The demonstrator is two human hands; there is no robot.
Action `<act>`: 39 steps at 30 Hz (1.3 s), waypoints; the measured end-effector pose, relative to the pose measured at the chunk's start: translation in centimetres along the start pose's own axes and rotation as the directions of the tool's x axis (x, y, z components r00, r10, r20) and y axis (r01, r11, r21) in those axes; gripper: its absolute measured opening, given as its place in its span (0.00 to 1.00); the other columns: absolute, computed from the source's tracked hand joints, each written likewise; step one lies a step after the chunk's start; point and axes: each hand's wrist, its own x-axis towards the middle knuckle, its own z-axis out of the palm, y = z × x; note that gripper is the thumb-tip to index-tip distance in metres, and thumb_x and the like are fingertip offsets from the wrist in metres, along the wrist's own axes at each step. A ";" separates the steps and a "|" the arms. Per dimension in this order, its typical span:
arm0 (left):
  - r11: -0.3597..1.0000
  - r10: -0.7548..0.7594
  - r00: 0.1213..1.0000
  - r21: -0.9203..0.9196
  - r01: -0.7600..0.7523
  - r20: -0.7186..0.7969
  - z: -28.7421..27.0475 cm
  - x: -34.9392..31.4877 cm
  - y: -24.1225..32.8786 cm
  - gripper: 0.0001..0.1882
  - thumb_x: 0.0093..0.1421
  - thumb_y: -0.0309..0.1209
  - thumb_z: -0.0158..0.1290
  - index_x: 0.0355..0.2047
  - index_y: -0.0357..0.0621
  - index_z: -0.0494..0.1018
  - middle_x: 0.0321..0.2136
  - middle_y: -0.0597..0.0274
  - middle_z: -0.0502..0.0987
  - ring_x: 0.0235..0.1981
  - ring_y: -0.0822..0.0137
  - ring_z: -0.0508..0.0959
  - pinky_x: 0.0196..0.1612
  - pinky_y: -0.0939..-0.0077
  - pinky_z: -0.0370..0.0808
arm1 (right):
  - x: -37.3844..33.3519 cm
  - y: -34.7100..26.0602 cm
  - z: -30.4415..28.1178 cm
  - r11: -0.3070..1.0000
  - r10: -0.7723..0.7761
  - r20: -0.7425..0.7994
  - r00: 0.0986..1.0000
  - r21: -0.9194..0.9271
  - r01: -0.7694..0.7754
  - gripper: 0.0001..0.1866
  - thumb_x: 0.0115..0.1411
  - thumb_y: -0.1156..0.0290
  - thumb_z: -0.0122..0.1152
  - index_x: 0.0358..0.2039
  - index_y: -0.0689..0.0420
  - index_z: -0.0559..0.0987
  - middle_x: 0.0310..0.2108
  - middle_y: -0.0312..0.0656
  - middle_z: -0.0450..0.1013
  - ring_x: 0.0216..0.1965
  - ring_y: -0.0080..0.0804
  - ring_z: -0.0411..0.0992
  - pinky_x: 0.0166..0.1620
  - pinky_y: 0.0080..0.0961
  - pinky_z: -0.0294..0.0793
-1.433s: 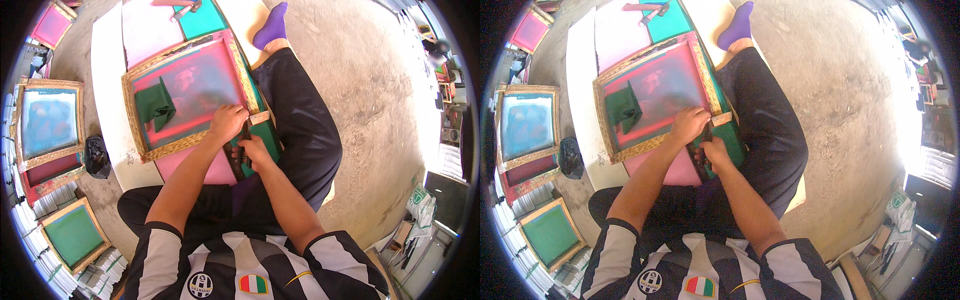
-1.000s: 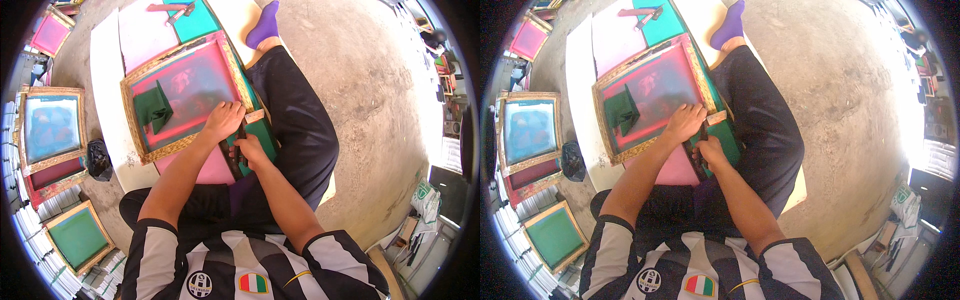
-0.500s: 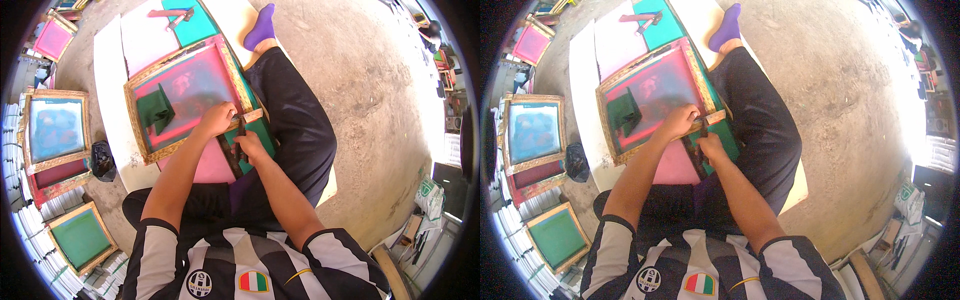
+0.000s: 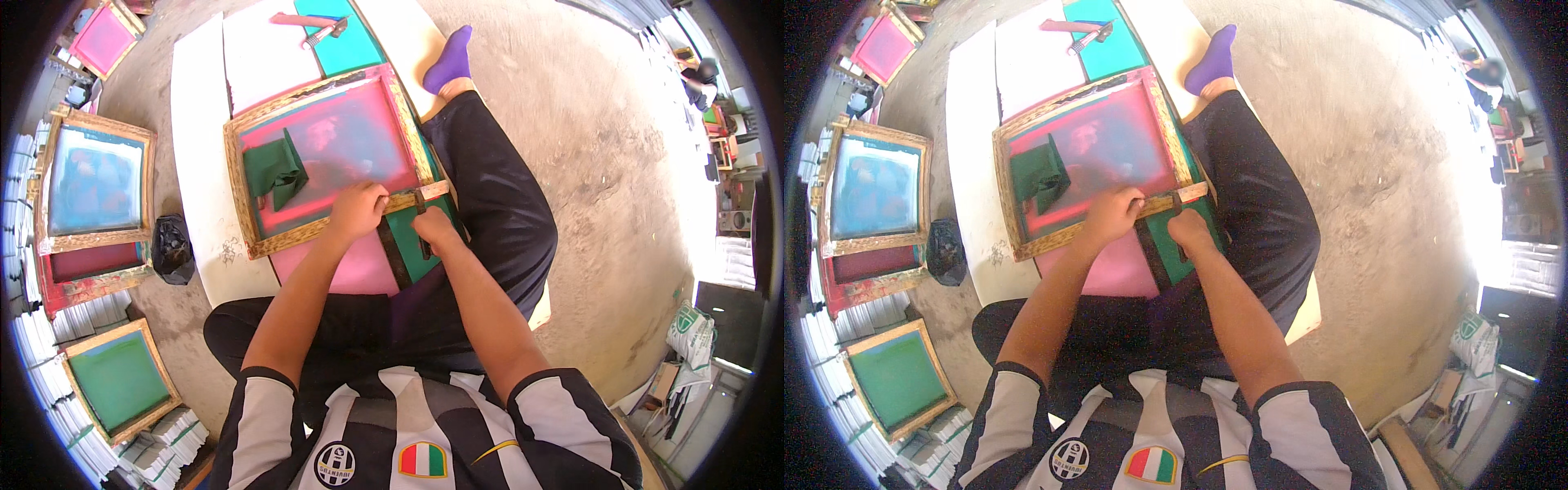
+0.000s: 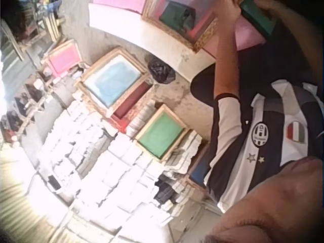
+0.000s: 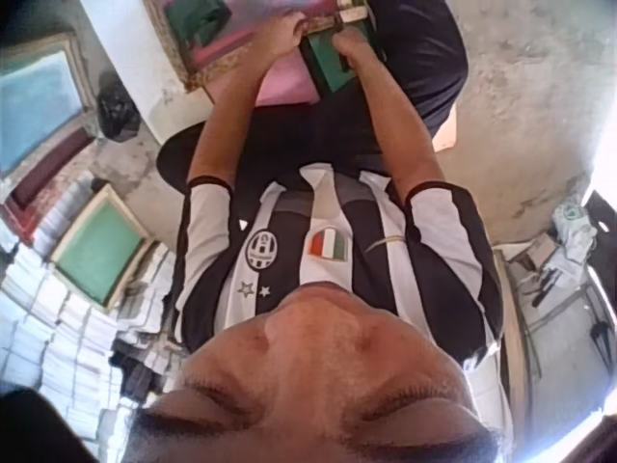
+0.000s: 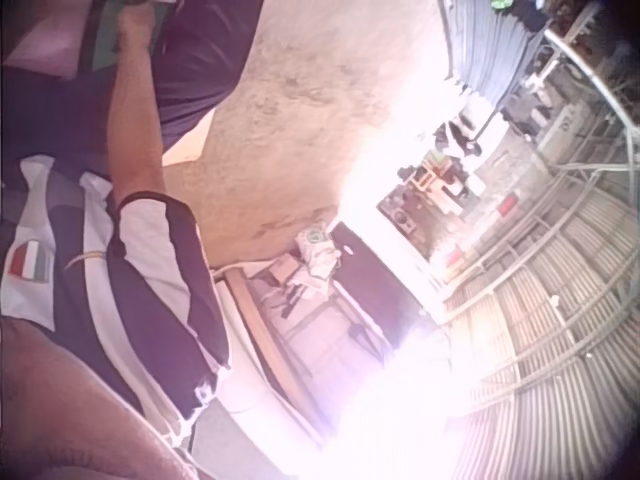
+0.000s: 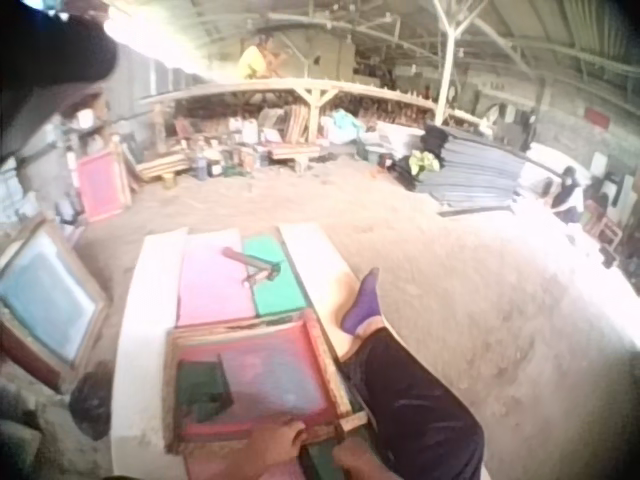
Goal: The person sits on the floor and uses a knife to trim the edges of a pink fabric sheet placed under a screen printing frame. The person repeatedly cuts along the frame's edge to remove excess material.
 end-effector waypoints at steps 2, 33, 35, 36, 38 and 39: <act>0.995 0.015 1.000 0.100 -0.014 -0.012 0.2 -0.9 0.1 0.08 0.58 0.33 0.58 0.33 0.42 0.78 0.36 0.52 0.78 0.41 0.49 0.78 0.43 0.54 0.75 | 0.7 0.1 -0.5 0.994 -0.019 0.009 1.000 -0.109 0.019 0.20 0.53 0.72 0.51 0.43 0.73 0.79 0.46 0.68 0.75 0.50 0.64 0.75 0.51 0.46 0.74; 1.000 0.005 1.000 -0.022 -0.005 -0.010 1.4 -5.4 -0.8 0.13 0.55 0.34 0.61 0.41 0.46 0.77 0.53 0.59 0.75 0.58 0.52 0.70 0.58 0.53 0.68 | -1.4 -1.2 3.5 0.935 -0.130 -0.413 0.901 -0.353 -0.027 0.16 0.62 0.66 0.53 0.43 0.67 0.74 0.35 0.60 0.79 0.32 0.52 0.80 0.35 0.48 0.80; 1.000 -0.013 1.000 -0.015 0.013 -0.006 1.6 -5.4 -0.8 0.14 0.55 0.34 0.61 0.41 0.46 0.77 0.53 0.59 0.75 0.58 0.52 0.71 0.58 0.53 0.69 | -3.7 -2.9 3.6 0.913 -0.139 -0.403 0.904 -0.406 -0.040 0.19 0.62 0.64 0.54 0.48 0.65 0.72 0.43 0.65 0.77 0.46 0.62 0.77 0.50 0.50 0.78; 1.000 -0.012 1.000 -0.002 0.012 -0.013 1.6 -5.2 -0.7 0.14 0.55 0.34 0.61 0.41 0.46 0.78 0.52 0.59 0.75 0.58 0.53 0.71 0.57 0.53 0.69 | -3.9 -2.9 3.6 0.914 -0.147 -0.406 0.902 -0.405 -0.033 0.19 0.62 0.63 0.54 0.48 0.65 0.71 0.43 0.65 0.77 0.46 0.62 0.77 0.50 0.51 0.78; 1.000 -0.013 1.000 -0.002 0.013 -0.027 1.6 -5.1 -0.6 0.14 0.55 0.34 0.61 0.41 0.45 0.78 0.52 0.60 0.75 0.57 0.53 0.71 0.57 0.54 0.69 | -4.3 -2.8 3.6 0.914 -0.163 -0.411 0.897 -0.404 -0.019 0.19 0.63 0.63 0.54 0.47 0.64 0.71 0.42 0.65 0.77 0.45 0.62 0.78 0.49 0.52 0.78; 1.000 -0.017 0.999 -0.016 0.016 -0.033 1.2 -5.1 -0.4 0.14 0.55 0.34 0.61 0.41 0.45 0.78 0.52 0.60 0.76 0.57 0.54 0.72 0.57 0.54 0.69 | -4.2 -2.6 3.5 0.911 -0.175 -0.408 0.896 -0.411 -0.010 0.19 0.63 0.63 0.54 0.48 0.64 0.71 0.41 0.65 0.77 0.45 0.62 0.78 0.49 0.52 0.79</act>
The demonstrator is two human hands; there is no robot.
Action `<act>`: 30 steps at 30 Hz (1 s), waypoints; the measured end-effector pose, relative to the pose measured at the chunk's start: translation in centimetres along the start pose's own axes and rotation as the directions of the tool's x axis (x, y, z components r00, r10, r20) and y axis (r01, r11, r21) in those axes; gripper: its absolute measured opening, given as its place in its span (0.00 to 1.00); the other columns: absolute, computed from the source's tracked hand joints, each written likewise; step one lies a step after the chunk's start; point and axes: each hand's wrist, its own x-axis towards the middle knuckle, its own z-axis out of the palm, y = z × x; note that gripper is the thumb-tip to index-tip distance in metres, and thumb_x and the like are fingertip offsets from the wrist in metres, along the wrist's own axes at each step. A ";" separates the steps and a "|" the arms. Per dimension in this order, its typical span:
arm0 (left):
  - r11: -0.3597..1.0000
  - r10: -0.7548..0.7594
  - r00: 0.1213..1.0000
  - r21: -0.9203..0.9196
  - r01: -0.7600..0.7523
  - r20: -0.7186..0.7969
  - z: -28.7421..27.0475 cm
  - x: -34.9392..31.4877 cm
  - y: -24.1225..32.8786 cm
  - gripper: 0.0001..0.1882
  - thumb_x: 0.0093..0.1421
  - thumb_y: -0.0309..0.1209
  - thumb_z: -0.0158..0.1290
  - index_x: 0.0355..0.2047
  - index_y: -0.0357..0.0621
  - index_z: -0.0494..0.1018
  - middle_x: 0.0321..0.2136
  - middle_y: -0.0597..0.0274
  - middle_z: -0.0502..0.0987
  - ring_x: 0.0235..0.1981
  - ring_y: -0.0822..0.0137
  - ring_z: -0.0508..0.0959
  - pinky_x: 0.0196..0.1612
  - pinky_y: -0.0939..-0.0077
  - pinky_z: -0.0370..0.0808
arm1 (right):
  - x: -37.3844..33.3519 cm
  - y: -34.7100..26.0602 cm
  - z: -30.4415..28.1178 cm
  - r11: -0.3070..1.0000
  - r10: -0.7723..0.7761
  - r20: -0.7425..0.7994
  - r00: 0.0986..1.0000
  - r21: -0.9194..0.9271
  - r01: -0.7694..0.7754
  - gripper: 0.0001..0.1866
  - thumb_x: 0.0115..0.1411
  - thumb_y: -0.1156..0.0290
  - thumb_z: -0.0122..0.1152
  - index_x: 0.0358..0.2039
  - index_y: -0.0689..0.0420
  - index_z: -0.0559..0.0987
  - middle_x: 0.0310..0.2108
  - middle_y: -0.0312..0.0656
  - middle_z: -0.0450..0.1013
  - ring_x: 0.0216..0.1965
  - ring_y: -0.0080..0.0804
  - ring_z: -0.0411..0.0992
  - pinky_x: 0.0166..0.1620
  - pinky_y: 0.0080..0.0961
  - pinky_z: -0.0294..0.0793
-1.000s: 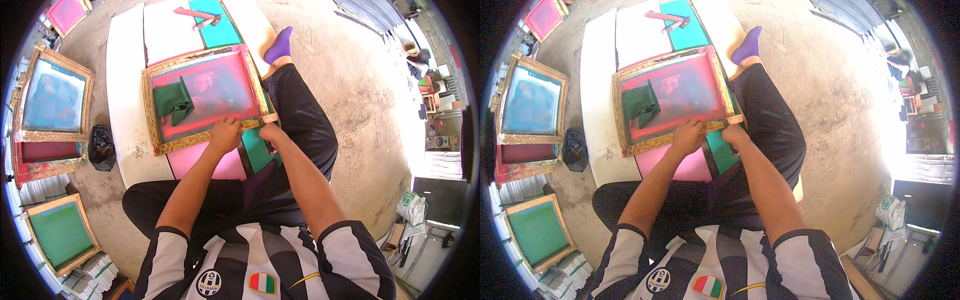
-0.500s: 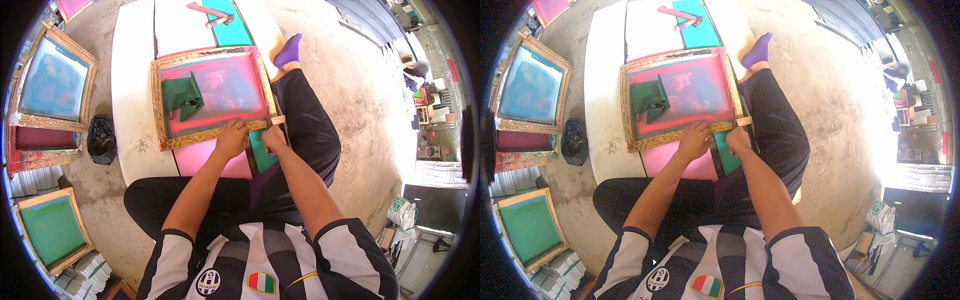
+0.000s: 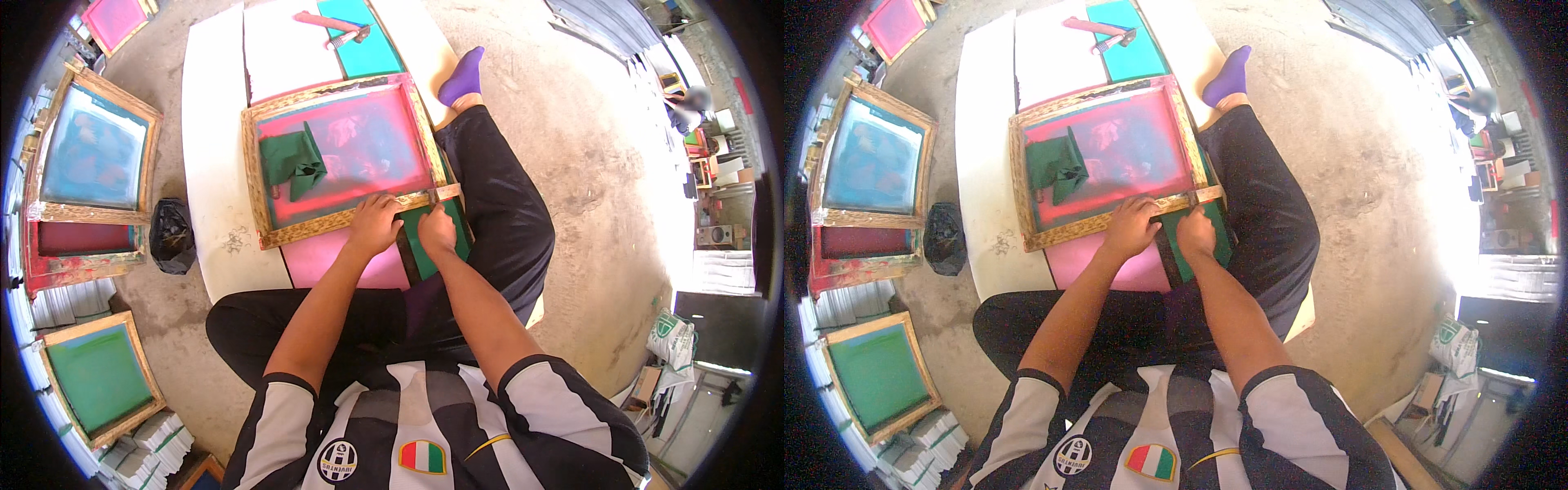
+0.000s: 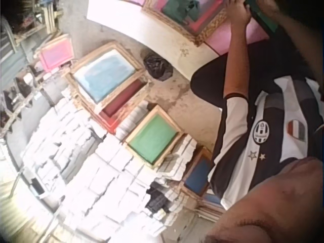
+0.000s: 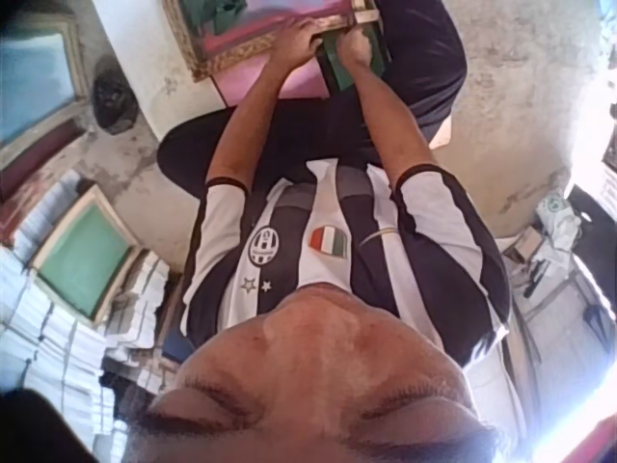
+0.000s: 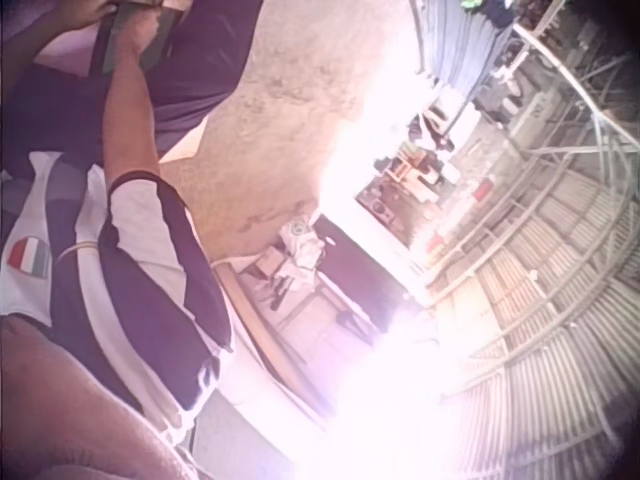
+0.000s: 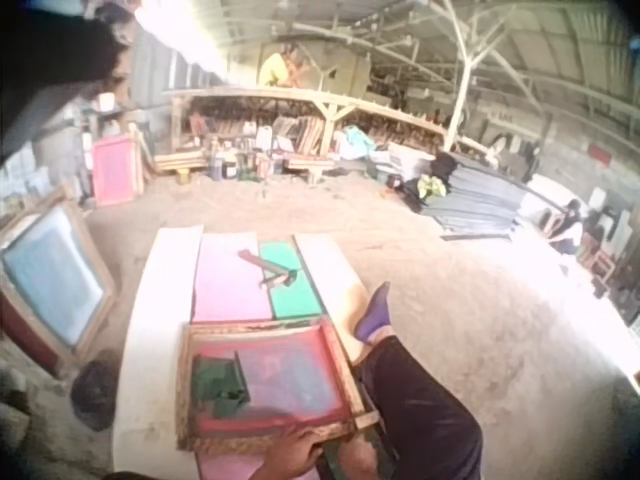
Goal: The person sits on the floor and uses a knife to trim the edges of a pink fabric sheet placed under a screen printing frame. The person repeatedly cuts along the frame's edge to remove excess material.
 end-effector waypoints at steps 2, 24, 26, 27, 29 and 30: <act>0.999 0.016 0.999 -0.045 -0.018 -0.052 0.0 0.0 0.0 0.14 0.55 0.34 0.61 0.41 0.44 0.78 0.49 0.59 0.77 0.55 0.54 0.73 0.56 0.54 0.70 | 0.2 0.5 0.1 1.000 -0.026 -0.005 1.000 -0.006 0.025 0.19 0.63 0.63 0.54 0.48 0.63 0.70 0.40 0.65 0.78 0.43 0.63 0.78 0.48 0.53 0.79; 0.145 -0.530 0.699 -0.760 0.634 0.481 -4.2 -3.6 -3.6 0.08 0.66 0.36 0.57 0.34 0.45 0.76 0.26 0.67 0.75 0.24 0.74 0.72 0.30 0.76 0.68 | -4.3 0.8 1.4 0.687 -0.722 0.328 0.609 0.446 0.574 0.16 0.56 0.69 0.62 0.44 0.61 0.77 0.29 0.53 0.78 0.31 0.48 0.79 0.35 0.44 0.78; 0.059 -0.576 0.689 -0.819 0.571 0.439 -4.2 -4.8 -4.2 0.08 0.66 0.36 0.57 0.35 0.45 0.76 0.27 0.67 0.75 0.24 0.74 0.72 0.30 0.76 0.69 | -5.5 -0.9 -0.3 0.749 -0.638 0.570 0.519 0.615 0.246 0.19 0.56 0.70 0.64 0.49 0.60 0.77 0.28 0.46 0.78 0.31 0.36 0.79 0.34 0.36 0.78; 0.044 -0.606 0.687 -0.845 0.533 0.402 -4.5 -5.3 -4.2 0.08 0.66 0.36 0.57 0.34 0.45 0.76 0.27 0.67 0.75 0.24 0.73 0.72 0.30 0.76 0.69 | -5.7 -1.2 0.2 0.735 -0.634 0.582 0.509 0.659 0.162 0.20 0.57 0.70 0.63 0.51 0.61 0.77 0.28 0.44 0.78 0.31 0.33 0.78 0.34 0.34 0.78; 0.018 -0.666 0.672 -0.893 0.449 0.324 -4.8 -6.3 -4.3 0.09 0.66 0.36 0.57 0.33 0.45 0.75 0.26 0.67 0.75 0.23 0.73 0.72 0.29 0.76 0.70 | -6.1 -1.7 1.1 0.692 -0.627 0.610 0.484 0.722 -0.012 0.23 0.59 0.70 0.63 0.55 0.61 0.76 0.29 0.40 0.77 0.31 0.26 0.77 0.34 0.29 0.77; 0.063 -0.720 0.642 -0.896 0.440 0.264 -5.4 -7.3 -5.1 0.09 0.66 0.36 0.57 0.34 0.43 0.76 0.26 0.66 0.76 0.23 0.72 0.73 0.28 0.76 0.70 | -6.7 -2.3 0.7 0.693 -0.623 0.639 0.451 0.718 -0.059 0.23 0.63 0.72 0.58 0.58 0.63 0.72 0.32 0.43 0.78 0.32 0.29 0.78 0.36 0.30 0.78</act>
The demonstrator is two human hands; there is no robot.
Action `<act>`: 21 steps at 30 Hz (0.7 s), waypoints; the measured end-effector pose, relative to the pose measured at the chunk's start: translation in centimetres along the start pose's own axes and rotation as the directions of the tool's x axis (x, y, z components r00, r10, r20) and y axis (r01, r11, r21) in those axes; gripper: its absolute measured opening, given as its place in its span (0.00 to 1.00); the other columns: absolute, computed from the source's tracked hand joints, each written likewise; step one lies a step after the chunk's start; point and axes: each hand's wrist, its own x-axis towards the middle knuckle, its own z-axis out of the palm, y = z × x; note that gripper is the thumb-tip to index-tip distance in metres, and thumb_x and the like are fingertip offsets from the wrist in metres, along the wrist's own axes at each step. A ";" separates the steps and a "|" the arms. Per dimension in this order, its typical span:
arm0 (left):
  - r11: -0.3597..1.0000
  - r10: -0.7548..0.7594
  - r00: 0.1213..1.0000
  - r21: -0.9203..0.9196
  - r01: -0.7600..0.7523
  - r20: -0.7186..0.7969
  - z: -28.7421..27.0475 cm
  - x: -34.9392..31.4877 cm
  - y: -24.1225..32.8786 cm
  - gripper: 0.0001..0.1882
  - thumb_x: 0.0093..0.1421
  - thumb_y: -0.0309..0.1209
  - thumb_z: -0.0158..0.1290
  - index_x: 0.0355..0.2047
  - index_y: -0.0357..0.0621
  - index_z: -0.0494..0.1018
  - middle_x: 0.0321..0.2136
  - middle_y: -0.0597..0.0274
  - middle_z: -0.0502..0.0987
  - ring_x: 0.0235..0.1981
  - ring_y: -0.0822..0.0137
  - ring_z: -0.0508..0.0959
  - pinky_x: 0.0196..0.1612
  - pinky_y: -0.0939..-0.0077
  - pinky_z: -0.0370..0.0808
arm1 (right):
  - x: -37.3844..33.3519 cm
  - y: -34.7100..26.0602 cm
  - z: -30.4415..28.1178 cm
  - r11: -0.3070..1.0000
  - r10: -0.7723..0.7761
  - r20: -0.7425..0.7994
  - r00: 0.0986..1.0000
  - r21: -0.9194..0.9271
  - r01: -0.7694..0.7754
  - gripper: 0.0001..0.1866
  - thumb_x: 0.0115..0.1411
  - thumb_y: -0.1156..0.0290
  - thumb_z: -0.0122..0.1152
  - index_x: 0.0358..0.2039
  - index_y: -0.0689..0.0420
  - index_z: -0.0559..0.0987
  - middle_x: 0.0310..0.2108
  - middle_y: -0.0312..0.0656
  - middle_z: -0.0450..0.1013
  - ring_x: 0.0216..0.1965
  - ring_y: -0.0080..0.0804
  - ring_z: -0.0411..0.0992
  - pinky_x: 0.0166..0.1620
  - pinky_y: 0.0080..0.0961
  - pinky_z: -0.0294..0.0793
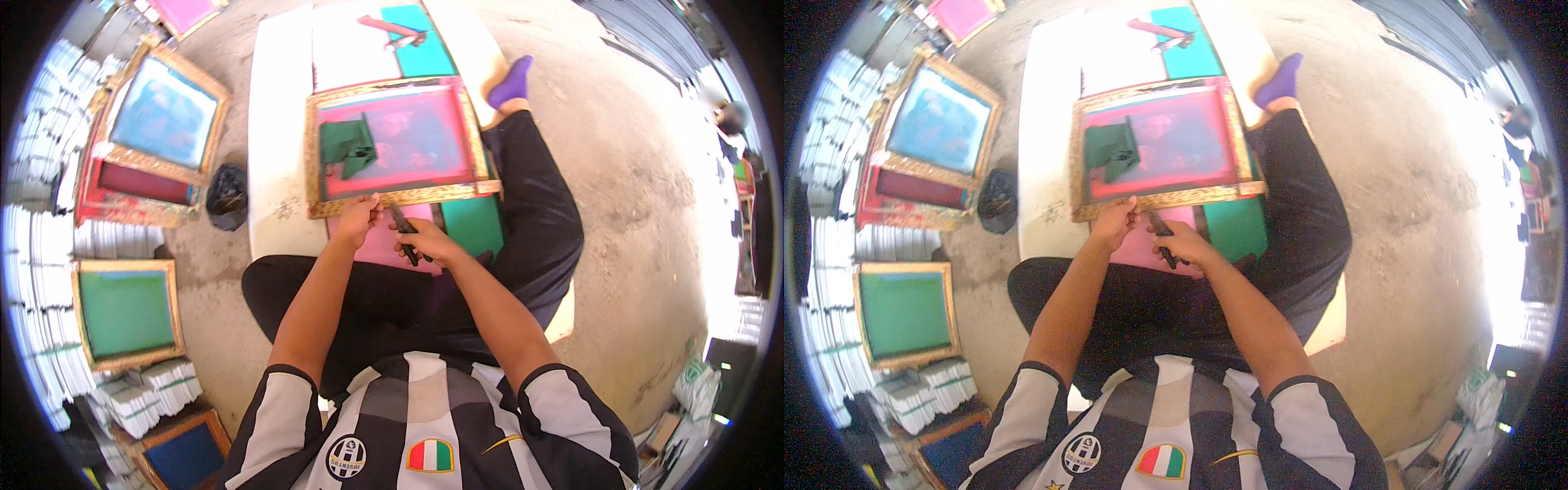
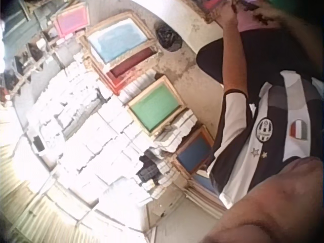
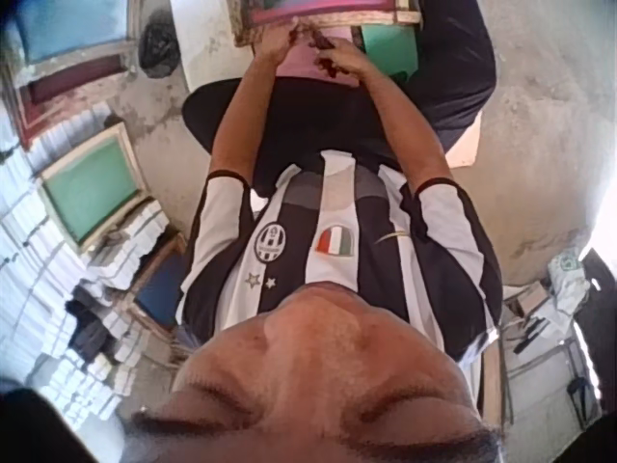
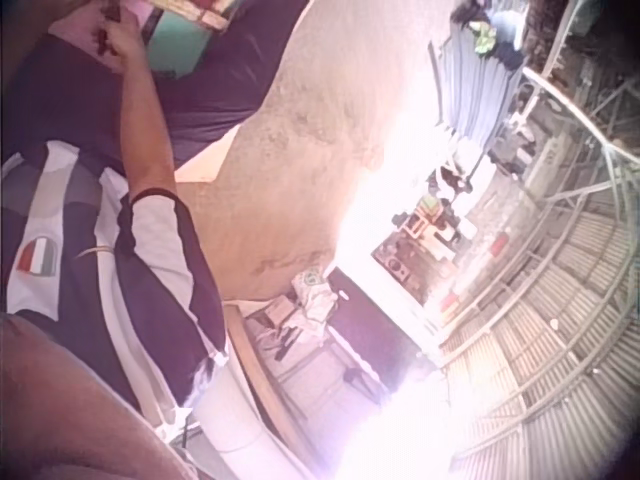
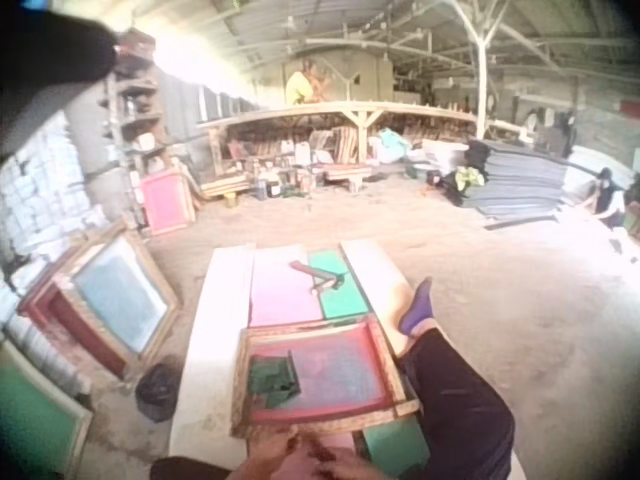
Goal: The person sits on the floor and uses a knife to trim the edges of a pink fabric sheet placed under a screen printing frame. The person repeatedly cuts along the frame's edge to remove excess material.
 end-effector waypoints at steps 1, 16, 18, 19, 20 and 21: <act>0.999 0.038 0.997 0.030 -0.036 -0.071 -1.2 0.1 0.2 0.09 0.65 0.36 0.58 0.34 0.42 0.76 0.26 0.65 0.77 0.23 0.72 0.74 0.28 0.76 0.71 | 0.2 0.1 0.4 1.000 0.006 0.018 1.000 0.026 -0.006 0.23 0.64 0.71 0.56 0.60 0.62 0.71 0.34 0.44 0.78 0.34 0.30 0.78 0.36 0.30 0.78; 0.634 0.553 0.548 0.744 0.213 -0.628 -15.0 1.8 1.4 0.17 0.61 0.36 0.57 0.44 0.36 0.81 0.42 0.43 0.82 0.46 0.48 0.81 0.51 0.58 0.76 | 0.0 2.9 -6.3 0.974 0.071 -0.545 0.835 -0.142 -0.175 0.11 0.65 0.70 0.58 0.40 0.65 0.73 0.26 0.41 0.70 0.24 0.28 0.70 0.26 0.31 0.72; 0.550 0.608 0.624 0.827 0.114 -0.491 -12.5 0.9 2.1 0.18 0.62 0.36 0.55 0.47 0.35 0.79 0.44 0.43 0.81 0.48 0.47 0.80 0.53 0.58 0.75 | -0.2 2.7 -7.0 0.967 0.097 -0.593 0.799 -0.134 -0.217 0.14 0.64 0.68 0.59 0.41 0.67 0.75 0.30 0.49 0.75 0.25 0.38 0.74 0.28 0.38 0.73; 0.505 0.630 0.656 0.861 0.063 -0.417 -11.8 0.7 2.1 0.19 0.63 0.36 0.54 0.48 0.35 0.79 0.45 0.43 0.81 0.48 0.46 0.80 0.54 0.58 0.75 | -0.3 2.6 -7.2 0.963 0.112 -0.615 0.781 -0.127 -0.239 0.15 0.63 0.66 0.60 0.41 0.68 0.76 0.31 0.53 0.77 0.25 0.42 0.77 0.29 0.41 0.73; 0.450 0.657 0.672 0.893 0.015 -0.342 -11.6 1.2 1.7 0.19 0.63 0.36 0.53 0.48 0.34 0.79 0.44 0.41 0.81 0.48 0.46 0.80 0.53 0.57 0.75 | -0.2 2.6 -7.4 0.965 0.117 -0.617 0.778 -0.116 -0.237 0.16 0.63 0.67 0.60 0.41 0.69 0.76 0.32 0.53 0.77 0.26 0.43 0.77 0.29 0.41 0.73; 0.444 0.658 0.678 0.896 0.003 -0.329 -11.1 1.1 1.6 0.19 0.63 0.36 0.53 0.48 0.33 0.79 0.44 0.41 0.81 0.47 0.46 0.80 0.53 0.57 0.75 | -0.1 2.5 -7.5 0.966 0.123 -0.621 0.774 -0.103 -0.236 0.16 0.63 0.67 0.60 0.41 0.69 0.76 0.32 0.53 0.76 0.26 0.43 0.77 0.29 0.42 0.73</act>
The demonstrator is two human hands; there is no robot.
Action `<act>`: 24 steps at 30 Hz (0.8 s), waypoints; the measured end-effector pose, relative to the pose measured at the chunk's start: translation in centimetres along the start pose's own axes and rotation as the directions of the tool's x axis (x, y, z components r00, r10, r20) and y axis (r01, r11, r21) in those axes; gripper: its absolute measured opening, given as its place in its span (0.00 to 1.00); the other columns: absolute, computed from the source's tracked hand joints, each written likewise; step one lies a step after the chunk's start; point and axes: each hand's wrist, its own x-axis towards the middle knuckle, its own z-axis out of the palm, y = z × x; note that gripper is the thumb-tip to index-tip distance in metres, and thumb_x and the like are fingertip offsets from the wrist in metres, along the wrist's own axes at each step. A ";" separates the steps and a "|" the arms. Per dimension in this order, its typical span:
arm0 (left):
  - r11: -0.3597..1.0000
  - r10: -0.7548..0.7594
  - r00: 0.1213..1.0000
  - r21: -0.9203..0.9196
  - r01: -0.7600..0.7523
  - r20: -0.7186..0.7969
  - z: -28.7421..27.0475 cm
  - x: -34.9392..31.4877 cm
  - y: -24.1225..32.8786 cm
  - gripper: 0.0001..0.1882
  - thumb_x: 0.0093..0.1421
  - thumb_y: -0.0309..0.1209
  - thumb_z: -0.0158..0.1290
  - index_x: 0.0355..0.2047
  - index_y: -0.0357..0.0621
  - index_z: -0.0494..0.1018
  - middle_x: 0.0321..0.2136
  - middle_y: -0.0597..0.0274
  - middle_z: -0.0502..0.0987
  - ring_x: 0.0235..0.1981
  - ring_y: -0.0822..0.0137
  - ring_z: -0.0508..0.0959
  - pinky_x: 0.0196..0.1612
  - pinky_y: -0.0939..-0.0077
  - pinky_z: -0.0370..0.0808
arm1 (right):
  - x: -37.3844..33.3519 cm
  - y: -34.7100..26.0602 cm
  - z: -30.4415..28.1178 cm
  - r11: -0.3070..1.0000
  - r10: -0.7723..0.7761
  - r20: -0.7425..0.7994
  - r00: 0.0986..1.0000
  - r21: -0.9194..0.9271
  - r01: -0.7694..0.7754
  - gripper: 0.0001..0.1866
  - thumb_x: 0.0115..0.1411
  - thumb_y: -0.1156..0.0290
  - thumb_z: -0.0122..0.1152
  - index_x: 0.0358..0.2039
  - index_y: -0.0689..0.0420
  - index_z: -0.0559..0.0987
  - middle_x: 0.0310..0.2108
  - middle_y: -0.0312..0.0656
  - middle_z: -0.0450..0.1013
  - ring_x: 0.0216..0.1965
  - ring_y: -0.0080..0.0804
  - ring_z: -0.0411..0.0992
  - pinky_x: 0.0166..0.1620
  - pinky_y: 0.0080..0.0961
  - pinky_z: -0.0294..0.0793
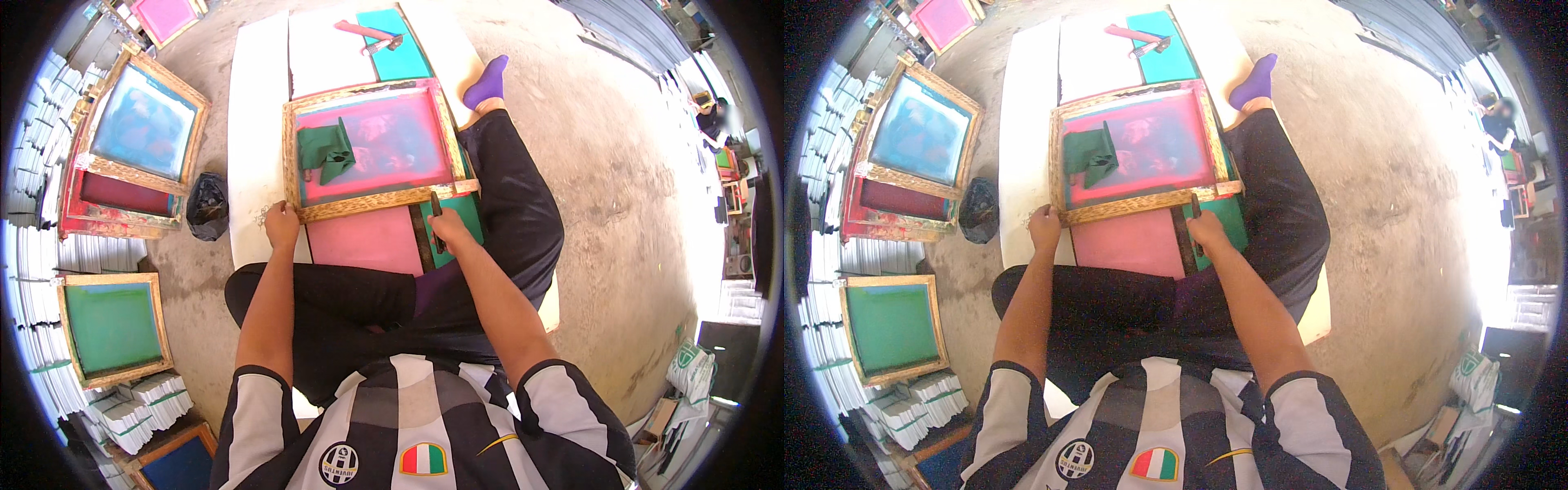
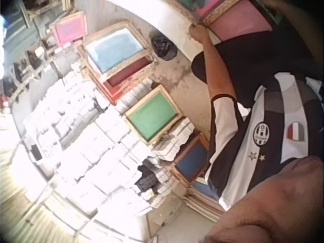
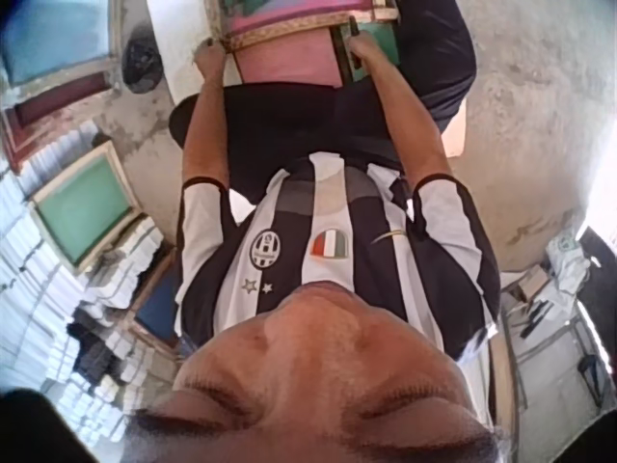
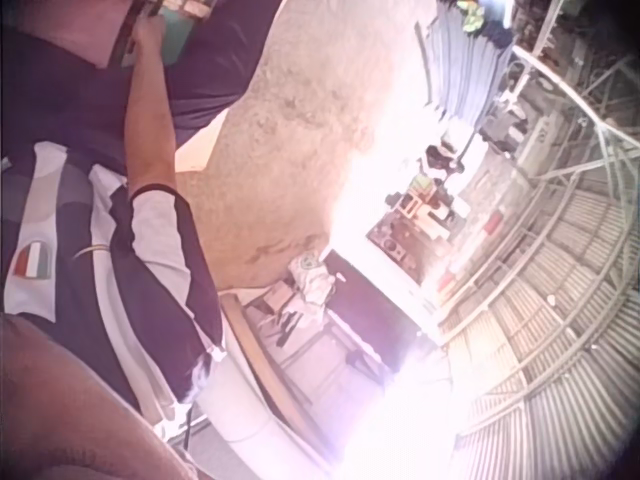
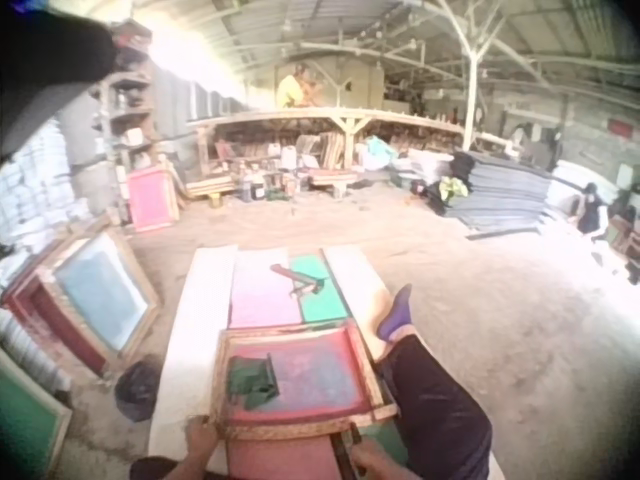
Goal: The person sits on the floor and uses a knife to trim the edges of a pink fabric sheet placed under a screen printing frame. The person repeatedly cuts along the frame's edge to remove excess material.
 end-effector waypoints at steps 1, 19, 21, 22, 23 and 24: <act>1.000 0.012 1.000 -0.005 -0.012 0.008 0.1 -0.2 0.4 0.19 0.63 0.36 0.53 0.48 0.33 0.79 0.43 0.40 0.81 0.47 0.46 0.80 0.53 0.57 0.75 | 0.1 0.0 0.0 1.000 0.007 -0.003 1.000 0.010 -0.007 0.16 0.63 0.67 0.60 0.41 0.69 0.76 0.32 0.54 0.76 0.27 0.44 0.77 0.29 0.42 0.73; 0.977 -0.035 0.998 -0.214 0.024 -0.051 -0.4 -1.4 1.6 0.19 0.61 0.32 0.56 0.50 0.34 0.77 0.40 0.46 0.82 0.42 0.52 0.82 0.48 0.62 0.76 | 0.3 -1.1 0.7 0.948 -0.017 -0.191 0.981 -0.315 -0.045 0.16 0.58 0.71 0.53 0.42 0.71 0.75 0.39 0.64 0.78 0.43 0.60 0.78 0.46 0.51 0.76; 0.978 -0.037 0.998 -0.206 0.027 -0.043 -0.6 -1.5 1.8 0.18 0.61 0.32 0.57 0.49 0.34 0.77 0.40 0.46 0.82 0.42 0.52 0.82 0.48 0.62 0.76 | -0.2 -1.0 1.0 0.952 -0.039 -0.204 0.978 -0.306 -0.026 0.17 0.58 0.70 0.53 0.44 0.69 0.75 0.43 0.66 0.76 0.49 0.62 0.75 0.53 0.52 0.72; 0.978 -0.038 0.998 -0.206 0.028 -0.042 -0.5 -1.6 1.8 0.18 0.60 0.32 0.57 0.48 0.34 0.77 0.40 0.47 0.82 0.42 0.52 0.82 0.48 0.62 0.76 | -0.5 -1.1 1.2 0.953 -0.050 -0.209 0.977 -0.301 -0.015 0.17 0.59 0.69 0.53 0.45 0.68 0.74 0.45 0.67 0.75 0.52 0.62 0.73 0.56 0.52 0.70; 0.978 -0.039 0.998 -0.205 0.029 -0.042 -0.5 -1.6 1.7 0.18 0.60 0.32 0.57 0.48 0.34 0.77 0.40 0.47 0.82 0.42 0.52 0.82 0.47 0.62 0.76 | 0.0 0.0 1.6 0.964 -0.082 -0.218 0.973 -0.265 0.022 0.17 0.59 0.68 0.54 0.44 0.68 0.75 0.43 0.66 0.76 0.51 0.62 0.74 0.54 0.52 0.72; 0.979 -0.040 0.998 -0.203 0.031 -0.038 -0.5 -1.5 1.8 0.18 0.60 0.32 0.57 0.48 0.34 0.77 0.40 0.47 0.82 0.42 0.52 0.82 0.47 0.62 0.76 | 0.9 1.5 2.1 0.973 -0.113 -0.234 0.966 -0.225 0.059 0.17 0.60 0.67 0.54 0.44 0.68 0.75 0.42 0.66 0.76 0.49 0.62 0.75 0.53 0.51 0.73</act>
